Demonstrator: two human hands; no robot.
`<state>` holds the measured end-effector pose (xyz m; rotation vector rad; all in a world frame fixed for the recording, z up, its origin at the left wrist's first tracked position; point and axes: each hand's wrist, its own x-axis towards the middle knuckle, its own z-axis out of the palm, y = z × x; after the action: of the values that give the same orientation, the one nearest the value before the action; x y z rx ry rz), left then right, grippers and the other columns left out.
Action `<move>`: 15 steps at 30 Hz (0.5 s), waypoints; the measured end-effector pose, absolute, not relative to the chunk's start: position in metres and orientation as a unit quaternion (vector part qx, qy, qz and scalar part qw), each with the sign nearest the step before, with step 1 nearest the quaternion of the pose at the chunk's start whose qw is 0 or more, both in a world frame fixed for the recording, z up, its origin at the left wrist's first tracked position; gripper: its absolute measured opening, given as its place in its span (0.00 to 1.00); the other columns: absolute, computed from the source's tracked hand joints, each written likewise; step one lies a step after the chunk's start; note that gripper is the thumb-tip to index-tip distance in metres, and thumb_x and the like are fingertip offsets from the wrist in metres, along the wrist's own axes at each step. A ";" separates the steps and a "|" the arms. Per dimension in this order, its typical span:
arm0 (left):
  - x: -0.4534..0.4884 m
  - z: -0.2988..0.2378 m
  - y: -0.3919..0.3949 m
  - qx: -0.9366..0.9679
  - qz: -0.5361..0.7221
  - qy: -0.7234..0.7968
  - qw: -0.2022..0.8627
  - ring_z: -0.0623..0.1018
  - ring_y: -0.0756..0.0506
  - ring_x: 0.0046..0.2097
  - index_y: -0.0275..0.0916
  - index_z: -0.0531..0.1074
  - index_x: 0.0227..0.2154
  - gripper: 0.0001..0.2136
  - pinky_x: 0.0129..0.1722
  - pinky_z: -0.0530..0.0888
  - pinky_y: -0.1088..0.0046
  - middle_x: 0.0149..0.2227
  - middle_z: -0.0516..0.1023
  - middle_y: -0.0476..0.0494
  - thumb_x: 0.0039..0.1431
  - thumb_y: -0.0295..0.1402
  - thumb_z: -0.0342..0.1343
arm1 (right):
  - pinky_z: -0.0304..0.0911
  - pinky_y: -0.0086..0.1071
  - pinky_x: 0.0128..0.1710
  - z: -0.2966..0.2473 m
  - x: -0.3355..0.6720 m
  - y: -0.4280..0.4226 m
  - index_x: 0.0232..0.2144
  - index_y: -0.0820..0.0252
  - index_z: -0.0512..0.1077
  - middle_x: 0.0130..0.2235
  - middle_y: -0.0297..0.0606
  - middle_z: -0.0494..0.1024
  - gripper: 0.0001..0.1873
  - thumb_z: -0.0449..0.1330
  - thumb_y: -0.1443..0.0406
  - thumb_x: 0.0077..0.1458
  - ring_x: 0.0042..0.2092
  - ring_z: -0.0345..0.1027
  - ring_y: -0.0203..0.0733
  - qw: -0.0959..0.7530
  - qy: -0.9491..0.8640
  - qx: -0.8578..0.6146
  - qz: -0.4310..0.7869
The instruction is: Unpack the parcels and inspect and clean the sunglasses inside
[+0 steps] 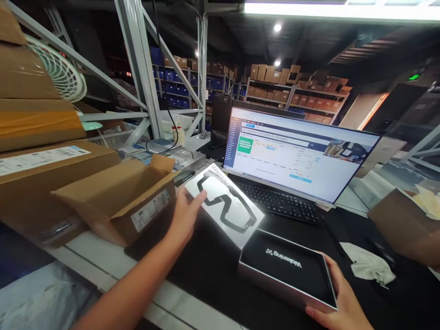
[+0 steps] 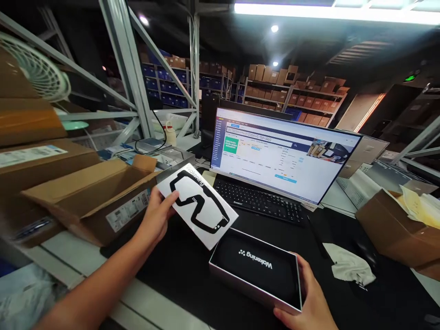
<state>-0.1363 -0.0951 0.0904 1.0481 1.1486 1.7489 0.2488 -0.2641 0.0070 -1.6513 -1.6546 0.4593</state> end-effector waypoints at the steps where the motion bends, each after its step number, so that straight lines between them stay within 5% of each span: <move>1: -0.131 0.088 -0.094 0.360 0.676 0.431 0.477 0.77 0.41 0.48 0.44 0.67 0.46 0.22 0.47 0.78 0.59 0.48 0.74 0.45 0.52 0.45 0.65 | 0.63 0.54 0.59 0.007 0.256 -0.269 0.67 0.56 0.49 0.63 0.52 0.63 0.58 0.70 0.44 0.41 0.64 0.57 0.71 0.387 -0.632 -0.652 0.160; 8: -0.098 0.066 -0.098 0.246 0.587 0.449 0.627 0.76 0.47 0.31 0.41 0.66 0.43 0.15 0.32 0.78 0.64 0.36 0.75 0.45 0.60 0.43 0.60 | 0.55 0.63 0.62 0.016 0.256 -0.295 0.67 0.45 0.45 0.63 0.45 0.61 0.57 0.69 0.47 0.43 0.63 0.56 0.72 0.484 -0.513 -0.700 0.108; 11: -0.091 0.058 -0.104 0.239 0.576 0.459 0.633 0.77 0.47 0.32 0.43 0.65 0.44 0.14 0.32 0.79 0.64 0.38 0.75 0.46 0.61 0.43 0.59 | 0.60 0.59 0.58 0.028 0.245 -0.290 0.65 0.55 0.49 0.59 0.48 0.65 0.55 0.70 0.49 0.42 0.59 0.61 0.69 0.449 -0.543 -0.703 0.099; 15: -0.092 0.045 -0.111 0.254 0.578 0.482 0.607 0.77 0.46 0.39 0.45 0.65 0.45 0.15 0.34 0.79 0.67 0.45 0.75 0.45 0.60 0.44 0.60 | 0.60 0.53 0.60 0.037 0.256 -0.284 0.64 0.55 0.51 0.61 0.48 0.64 0.50 0.68 0.53 0.43 0.62 0.60 0.65 0.356 -0.612 -0.700 0.091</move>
<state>-0.0922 -0.1107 0.0446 0.5877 1.1151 1.3355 0.2557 -0.2843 0.0370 -1.8084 -1.5821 0.2358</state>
